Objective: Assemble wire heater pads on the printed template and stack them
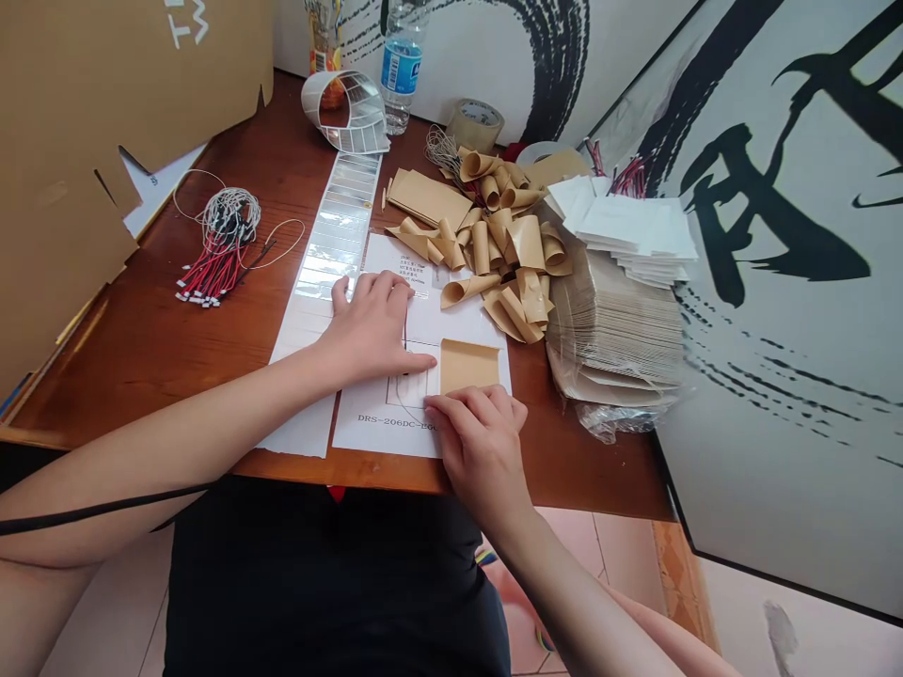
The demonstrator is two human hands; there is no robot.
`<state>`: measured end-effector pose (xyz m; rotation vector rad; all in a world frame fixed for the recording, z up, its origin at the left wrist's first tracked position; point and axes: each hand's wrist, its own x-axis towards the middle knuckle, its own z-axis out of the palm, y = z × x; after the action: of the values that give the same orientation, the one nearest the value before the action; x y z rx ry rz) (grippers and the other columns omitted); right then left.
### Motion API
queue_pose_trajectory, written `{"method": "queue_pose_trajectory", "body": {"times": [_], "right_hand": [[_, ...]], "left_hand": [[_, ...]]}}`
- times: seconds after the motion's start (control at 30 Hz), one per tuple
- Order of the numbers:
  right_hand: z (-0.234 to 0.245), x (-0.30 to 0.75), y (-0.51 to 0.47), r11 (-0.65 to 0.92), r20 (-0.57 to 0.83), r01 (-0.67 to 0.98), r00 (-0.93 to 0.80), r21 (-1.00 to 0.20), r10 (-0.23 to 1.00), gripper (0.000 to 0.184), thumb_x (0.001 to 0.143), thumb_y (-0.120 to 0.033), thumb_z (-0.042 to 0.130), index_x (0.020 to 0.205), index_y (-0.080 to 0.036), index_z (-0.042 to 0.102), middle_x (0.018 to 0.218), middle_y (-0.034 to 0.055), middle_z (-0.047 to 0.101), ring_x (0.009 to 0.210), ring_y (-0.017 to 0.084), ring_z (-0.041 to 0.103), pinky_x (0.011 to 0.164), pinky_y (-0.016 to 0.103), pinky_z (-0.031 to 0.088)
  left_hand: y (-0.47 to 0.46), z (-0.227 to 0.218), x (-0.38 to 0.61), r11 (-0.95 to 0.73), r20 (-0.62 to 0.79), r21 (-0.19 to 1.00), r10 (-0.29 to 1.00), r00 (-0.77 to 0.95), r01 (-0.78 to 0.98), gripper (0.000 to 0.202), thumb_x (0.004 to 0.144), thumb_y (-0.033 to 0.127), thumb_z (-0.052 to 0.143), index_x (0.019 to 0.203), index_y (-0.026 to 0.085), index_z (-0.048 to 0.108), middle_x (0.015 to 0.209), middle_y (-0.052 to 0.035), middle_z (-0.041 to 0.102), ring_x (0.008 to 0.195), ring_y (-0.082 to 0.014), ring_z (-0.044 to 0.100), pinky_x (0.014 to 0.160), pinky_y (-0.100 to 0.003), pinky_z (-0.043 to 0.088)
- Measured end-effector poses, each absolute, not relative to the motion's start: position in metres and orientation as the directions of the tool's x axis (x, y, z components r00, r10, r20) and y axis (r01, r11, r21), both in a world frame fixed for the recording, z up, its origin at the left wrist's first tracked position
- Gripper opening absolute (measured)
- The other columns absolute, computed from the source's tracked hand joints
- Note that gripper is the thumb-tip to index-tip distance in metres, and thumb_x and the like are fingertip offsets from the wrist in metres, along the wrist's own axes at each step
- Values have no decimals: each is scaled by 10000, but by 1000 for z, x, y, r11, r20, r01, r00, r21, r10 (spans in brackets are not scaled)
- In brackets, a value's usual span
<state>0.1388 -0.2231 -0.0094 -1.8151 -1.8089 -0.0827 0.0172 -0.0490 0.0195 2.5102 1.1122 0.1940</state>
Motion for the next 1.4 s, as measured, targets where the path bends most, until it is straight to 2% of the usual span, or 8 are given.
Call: {"method": "queue_pose_trajectory", "body": {"times": [0.13, 0.53, 0.83, 1.03, 1.17, 1.23, 1.33, 1.4], "right_hand": [[-8, 138, -222, 81, 424, 943, 67, -322, 903, 144, 1017, -129, 600, 996, -212, 716, 861, 20, 722, 855, 200, 531, 810, 386, 323], [-8, 139, -222, 85, 437, 957, 48, -279, 898, 137, 1013, -128, 610, 981, -208, 716, 849, 18, 716, 835, 196, 519, 807, 380, 312], [-2, 138, -224, 67, 351, 978, 5, -195, 936, 227, 952, -24, 595, 972, -213, 718, 852, 23, 700, 836, 204, 489, 823, 376, 291], [0, 136, -225, 65, 331, 982, -3, -177, 944, 256, 936, -1, 576, 992, -198, 730, 857, 37, 699, 825, 209, 481, 802, 371, 287], [3, 137, -224, 75, 330, 978, -7, -194, 944, 259, 930, -4, 573, 989, -197, 736, 851, 41, 697, 826, 213, 494, 796, 373, 288], [6, 137, -223, 72, 311, 975, -2, -211, 950, 248, 936, -16, 569, 966, -197, 736, 843, 42, 687, 821, 213, 496, 792, 372, 290], [10, 136, -222, 60, 274, 968, 9, -243, 962, 209, 974, -82, 564, 928, -197, 732, 820, 45, 657, 815, 215, 499, 787, 371, 291], [12, 137, -221, 57, 263, 962, 16, -267, 965, 193, 998, -140, 562, 917, -195, 728, 810, 45, 638, 818, 216, 500, 786, 371, 291]], "left_hand": [[-48, 18, 17, -617, -33, 393, 732, 681, 682, 872, 729, 637, 746, 1408, 137, 521, 1518, -208, 477, 1440, -397, 373, 1239, -673, 131], [-48, 19, 17, -617, -37, 392, 731, 681, 683, 896, 738, 633, 747, 1433, 119, 512, 1525, -206, 480, 1444, -395, 368, 1241, -679, 134], [-48, 22, 17, -615, -82, 395, 716, 693, 682, 887, 788, 630, 706, 1473, 110, 486, 1562, -216, 428, 1461, -420, 334, 1231, -690, 137], [-43, 25, 17, -547, -91, 464, 753, 652, 697, 581, 951, 533, 558, 1397, 162, 576, 1520, -154, 507, 1443, -371, 391, 1229, -638, 172], [-44, 20, 18, -569, 10, 461, 771, 637, 681, 412, 960, 390, 621, 1316, 184, 624, 1448, -119, 584, 1395, -338, 450, 1212, -593, 197], [-44, 17, 20, -563, 46, 471, 784, 619, 679, 320, 1001, 322, 563, 1285, 195, 638, 1410, -106, 617, 1364, -316, 481, 1181, -565, 232], [-39, 12, 23, -522, 85, 506, 823, 562, 687, 307, 1045, 244, 444, 1279, 209, 640, 1360, -98, 650, 1321, -295, 518, 1108, -527, 294], [-34, 12, 24, -505, 109, 518, 840, 532, 690, 302, 1033, 223, 456, 1272, 217, 641, 1333, -98, 660, 1293, -293, 539, 1074, -511, 314]]}}
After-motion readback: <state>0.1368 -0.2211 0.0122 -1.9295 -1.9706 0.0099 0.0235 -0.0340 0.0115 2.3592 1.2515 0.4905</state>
